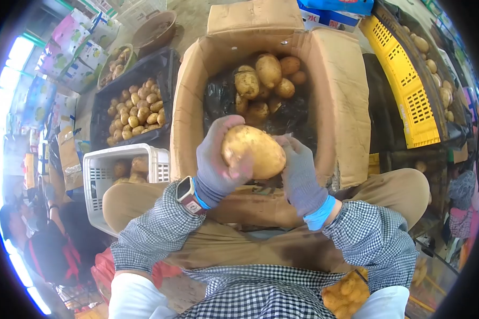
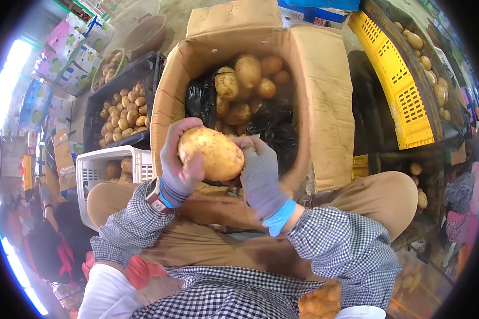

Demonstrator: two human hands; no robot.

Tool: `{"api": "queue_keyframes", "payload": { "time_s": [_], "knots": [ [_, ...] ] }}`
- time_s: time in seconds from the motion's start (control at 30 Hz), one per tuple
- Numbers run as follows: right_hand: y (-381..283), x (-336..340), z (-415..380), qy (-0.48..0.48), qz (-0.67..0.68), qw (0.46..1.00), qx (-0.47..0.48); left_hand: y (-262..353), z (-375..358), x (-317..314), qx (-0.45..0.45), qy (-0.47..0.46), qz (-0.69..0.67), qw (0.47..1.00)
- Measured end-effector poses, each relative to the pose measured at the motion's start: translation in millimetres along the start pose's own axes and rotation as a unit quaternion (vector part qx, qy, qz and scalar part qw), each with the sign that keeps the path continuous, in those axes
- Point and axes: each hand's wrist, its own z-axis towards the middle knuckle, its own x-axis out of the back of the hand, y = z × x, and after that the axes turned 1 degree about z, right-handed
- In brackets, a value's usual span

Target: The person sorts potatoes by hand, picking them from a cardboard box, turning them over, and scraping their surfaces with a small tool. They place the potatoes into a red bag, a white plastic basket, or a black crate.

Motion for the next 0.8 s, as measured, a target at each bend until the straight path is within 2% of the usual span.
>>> {"api": "queue_keyframes", "payload": {
  "time_s": [0.03,0.1,0.13,0.2,0.23,0.27,0.3,0.33,0.37,0.43,0.47,0.5,0.53,0.57,0.6,0.63,0.7,0.73,0.77,0.8],
  "knots": [
    [0,2,0,0.003,0.005,1.000,0.001,-4,2,-2,-0.078,0.025,0.038,0.996],
    [1,11,4,-0.029,-0.011,0.997,-0.070,-2,2,-2,-0.089,0.005,-0.005,0.996],
    [3,15,6,-0.023,-0.007,0.997,-0.071,-1,0,-2,-0.096,-0.009,-0.046,0.994],
    [9,24,18,-0.104,-0.093,0.986,-0.088,-11,-8,-6,-0.087,-0.009,-0.054,0.995],
    [14,29,25,-0.131,-0.120,0.980,-0.093,-16,-15,-10,-0.028,-0.006,-0.154,0.988],
    [26,39,39,-0.293,-0.226,0.925,0.087,-18,-19,-12,0.031,-0.002,-0.251,0.968],
    [21,34,37,-0.433,-0.317,0.802,0.261,-10,-18,-13,0.043,-0.027,-0.278,0.959],
    [14,32,31,-0.431,-0.317,0.802,0.266,-6,-15,-11,0.040,-0.030,-0.278,0.959],
    [3,31,24,-0.396,-0.313,0.848,0.158,-3,-10,-9,0.037,-0.005,-0.301,0.953],
    [-6,21,18,-0.371,-0.340,0.844,0.185,9,-1,-1,0.057,0.051,-0.340,0.937],
    [-11,17,15,-0.357,-0.353,0.842,0.198,6,5,4,0.017,0.062,-0.337,0.939],
    [-28,7,2,-0.356,-0.098,0.929,0.017,10,9,9,0.024,0.057,-0.311,0.948],
    [-35,5,-2,-0.353,-0.023,0.934,-0.047,15,11,13,0.033,0.056,-0.287,0.956],
    [-41,2,-7,-0.340,0.057,0.932,-0.110,1,11,12,-0.040,0.028,-0.255,0.966],
    [-46,0,-11,-0.318,0.132,0.923,-0.170,-1,13,11,-0.048,0.000,-0.227,0.973],
    [-38,7,-2,-0.313,0.005,0.949,-0.038,2,11,7,-0.024,-0.017,-0.270,0.962],
    [-38,13,-2,-0.290,-0.057,0.955,0.042,3,8,4,0.001,-0.031,-0.316,0.948],
    [-39,15,-2,-0.273,-0.089,0.954,0.080,-2,7,8,-0.026,-0.082,-0.288,0.954],
    [-41,17,-4,-0.271,-0.081,0.957,0.071,-6,5,9,-0.053,-0.131,-0.259,0.956],
    [-43,17,-6,-0.267,-0.073,0.959,0.063,-4,5,9,-0.052,-0.122,-0.262,0.956]
  ]
}}
